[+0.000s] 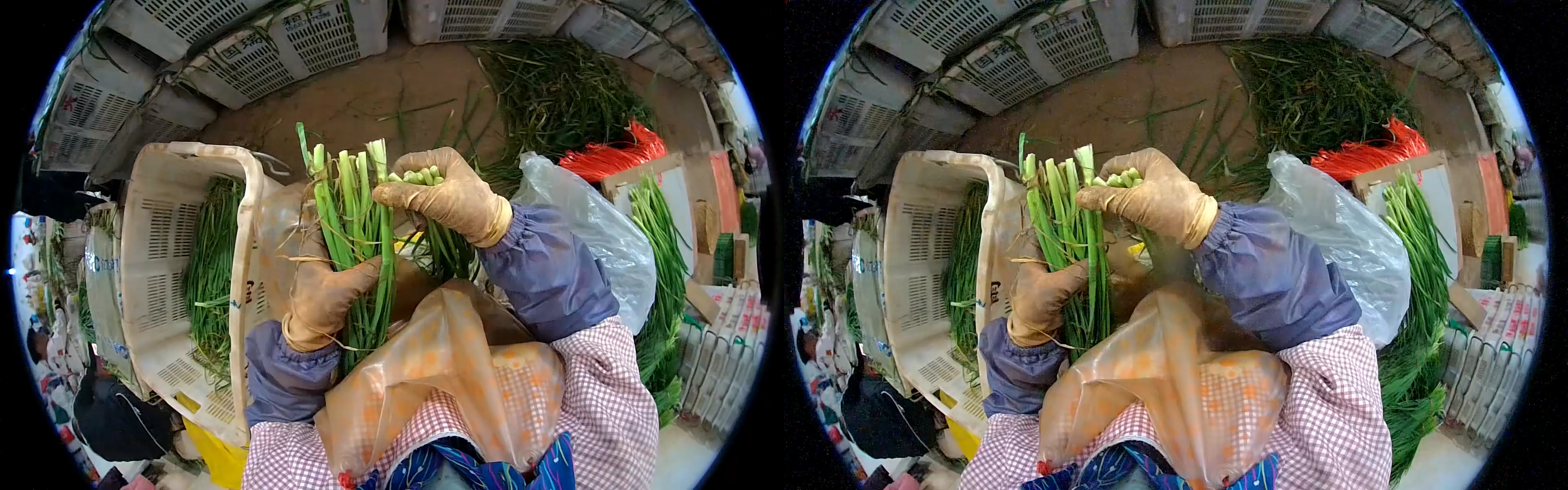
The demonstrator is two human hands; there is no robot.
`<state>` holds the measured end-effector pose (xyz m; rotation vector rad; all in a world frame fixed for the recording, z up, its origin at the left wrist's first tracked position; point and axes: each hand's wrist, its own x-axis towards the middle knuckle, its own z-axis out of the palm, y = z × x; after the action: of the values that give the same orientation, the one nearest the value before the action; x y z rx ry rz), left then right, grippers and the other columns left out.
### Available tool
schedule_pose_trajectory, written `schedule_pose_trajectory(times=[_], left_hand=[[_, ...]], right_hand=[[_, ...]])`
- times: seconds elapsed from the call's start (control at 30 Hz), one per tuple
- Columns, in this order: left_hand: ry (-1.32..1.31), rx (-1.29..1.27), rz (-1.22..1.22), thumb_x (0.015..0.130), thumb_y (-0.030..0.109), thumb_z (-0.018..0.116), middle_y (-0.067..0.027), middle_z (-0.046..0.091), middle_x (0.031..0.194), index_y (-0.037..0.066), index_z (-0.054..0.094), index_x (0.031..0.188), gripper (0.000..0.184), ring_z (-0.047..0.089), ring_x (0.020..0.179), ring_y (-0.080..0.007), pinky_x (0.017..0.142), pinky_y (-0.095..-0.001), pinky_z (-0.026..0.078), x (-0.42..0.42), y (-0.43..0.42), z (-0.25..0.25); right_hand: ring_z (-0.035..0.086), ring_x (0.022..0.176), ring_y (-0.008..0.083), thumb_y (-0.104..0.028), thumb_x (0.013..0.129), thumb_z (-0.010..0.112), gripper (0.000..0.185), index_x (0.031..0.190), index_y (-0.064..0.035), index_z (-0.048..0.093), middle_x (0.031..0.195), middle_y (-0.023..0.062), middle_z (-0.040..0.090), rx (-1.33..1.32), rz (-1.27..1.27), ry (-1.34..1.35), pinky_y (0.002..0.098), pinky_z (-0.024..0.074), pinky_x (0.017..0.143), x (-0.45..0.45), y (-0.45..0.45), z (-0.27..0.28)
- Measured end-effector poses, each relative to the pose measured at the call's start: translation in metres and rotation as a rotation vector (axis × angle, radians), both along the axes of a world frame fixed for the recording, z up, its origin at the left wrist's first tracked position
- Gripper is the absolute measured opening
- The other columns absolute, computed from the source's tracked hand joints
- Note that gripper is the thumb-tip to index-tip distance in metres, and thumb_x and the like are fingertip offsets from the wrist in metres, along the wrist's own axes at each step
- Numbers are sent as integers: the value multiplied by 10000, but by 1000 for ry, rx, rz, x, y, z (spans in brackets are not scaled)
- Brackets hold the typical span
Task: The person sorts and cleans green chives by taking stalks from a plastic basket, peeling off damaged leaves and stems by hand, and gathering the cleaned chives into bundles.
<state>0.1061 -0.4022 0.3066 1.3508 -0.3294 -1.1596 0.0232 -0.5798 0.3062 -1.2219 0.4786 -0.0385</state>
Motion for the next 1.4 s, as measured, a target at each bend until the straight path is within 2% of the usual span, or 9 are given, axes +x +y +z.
schedule_pose_trajectory(times=[0.17, 0.3, 0.33, 0.37, 0.63, 0.83, 1.13, 1.3, 1.4], left_hand=[[-307, 53, -36, 736, 46, 671, -88, 610, 1009, 20, 479, 1172, 478, 592, 873, -151, 748, -270, 487, -6, -3, 6], [242, 152, -56, 707, 87, 707, -71, 646, 918, 19, 601, 1055, 370, 616, 764, -149, 686, -272, 492, 15, 5, -6], [-480, -254, -278, 685, 63, 711, -53, 662, 861, 40, 635, 1040, 364, 619, 702, -127, 634, -249, 486, 19, 19, -41], [-479, -254, -282, 685, 63, 711, -53, 662, 861, 40, 635, 1040, 364, 619, 702, -127, 634, -249, 486, 18, 18, -41], [150, 135, -133, 660, 7, 692, 3, 641, 821, 81, 631, 1088, 439, 570, 668, -69, 602, -194, 447, 9, 20, -29], [194, 49, -48, 812, 115, 576, -110, 653, 864, -34, 591, 1029, 264, 643, 715, -175, 621, -288, 557, 6, 19, -30], [483, 80, -3, 781, 180, 632, -101, 648, 869, -17, 602, 1025, 315, 637, 700, -173, 578, -284, 531, -7, 0, -1], [103, 39, -209, 805, 202, 614, -110, 630, 981, -19, 585, 1060, 339, 636, 793, -190, 653, -285, 536, -3, 5, -6], [621, -190, 12, 815, 193, 572, -169, 603, 1048, -34, 481, 1176, 436, 631, 828, -240, 695, -317, 549, 3, 6, -16]], right_hand=[[509, 514, 67, -203, 769, 704, 249, 843, 24, 631, 646, 21, 588, -144, 92, 53, 219, 416, 442, -7, -11, 1], [532, 547, 81, -161, 768, 677, 257, 887, 60, 623, 663, 41, 598, -224, 141, 145, 226, 432, 470, -19, -21, -4], [546, 566, 89, -153, 767, 675, 248, 917, 38, 627, 677, 43, 611, -244, 213, 127, 243, 454, 497, -20, -22, -1], [546, 566, 89, -153, 767, 675, 248, 917, 38, 627, 677, 43, 611, -243, 210, 128, 243, 454, 497, -21, -22, -5], [526, 663, 61, -133, 776, 667, 199, 930, -8, 642, 731, -10, 596, -965, -355, 15, 213, 451, 590, -33, -93, -43], [575, 772, 112, -165, 733, 697, 340, 1036, -31, 620, 831, 22, 629, -648, -260, 39, 241, 474, 711, -45, -84, -22], [459, 490, 60, -189, 783, 681, 248, 961, -24, 628, 642, -12, 550, 385, -45, -233, 214, 366, 450, -20, -5, -11], [479, 508, 72, -174, 818, 634, 159, 897, -36, 635, 629, 3, 545, 190, -158, -141, 212, 382, 460, -17, -13, -15], [558, 590, 104, -159, 808, 621, 144, 894, -43, 633, 685, 20, 572, -57, -437, -219, 216, 459, 524, -29, -57, -21]])
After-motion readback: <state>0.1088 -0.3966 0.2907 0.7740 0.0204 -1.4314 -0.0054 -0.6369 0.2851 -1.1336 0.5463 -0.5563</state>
